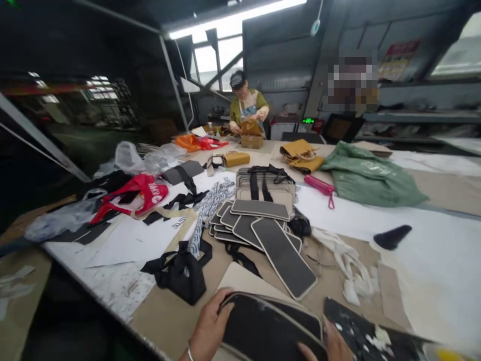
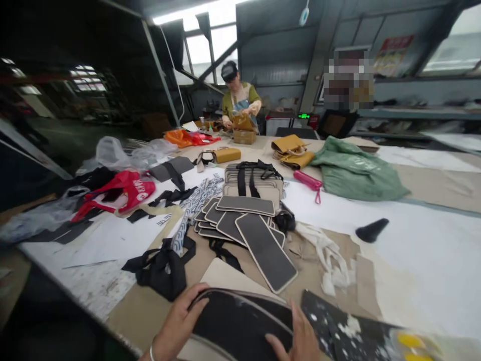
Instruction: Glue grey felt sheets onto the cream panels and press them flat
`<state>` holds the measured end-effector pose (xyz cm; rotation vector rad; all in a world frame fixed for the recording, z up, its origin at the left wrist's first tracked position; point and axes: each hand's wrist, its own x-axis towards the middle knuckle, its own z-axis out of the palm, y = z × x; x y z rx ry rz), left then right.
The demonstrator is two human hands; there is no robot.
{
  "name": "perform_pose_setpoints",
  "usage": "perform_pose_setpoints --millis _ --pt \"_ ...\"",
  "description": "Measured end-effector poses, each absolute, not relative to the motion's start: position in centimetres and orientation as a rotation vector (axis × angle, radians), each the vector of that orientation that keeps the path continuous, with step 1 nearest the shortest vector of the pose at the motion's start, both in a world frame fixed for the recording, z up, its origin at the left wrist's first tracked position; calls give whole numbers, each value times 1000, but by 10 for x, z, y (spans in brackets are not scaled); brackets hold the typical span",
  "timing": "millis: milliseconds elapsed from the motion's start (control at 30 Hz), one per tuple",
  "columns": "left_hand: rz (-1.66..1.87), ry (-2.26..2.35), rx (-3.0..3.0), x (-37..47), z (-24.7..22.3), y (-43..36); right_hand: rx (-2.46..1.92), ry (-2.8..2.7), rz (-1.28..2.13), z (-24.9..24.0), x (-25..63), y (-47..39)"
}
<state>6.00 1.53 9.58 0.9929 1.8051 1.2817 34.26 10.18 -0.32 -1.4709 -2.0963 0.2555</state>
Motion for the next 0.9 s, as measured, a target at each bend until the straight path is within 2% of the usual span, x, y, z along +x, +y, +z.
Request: perform_pose_setpoints --millis 133,267,333,467,633,767,900 --pt "1136 1707 1259 68 136 27 -1448 -2210 575 34 331 82" --pt "1118 1575 1379 56 150 53 -1452 -2285 959 81 306 112" --pt "1158 1561 1380 48 152 77 -1434 -2300 1015 97 298 133" --pt "1230 1558 1409 35 144 145 -1406 -2328 840 102 287 195" --pt "1268 1676 1320 22 102 216 -1589 -2432 560 59 267 268" --pt "1383 1820 1062 20 53 209 -1646 -2526 232 28 260 281" --pt "1332 1826 725 30 24 177 -1558 -2572 -30 37 259 275"
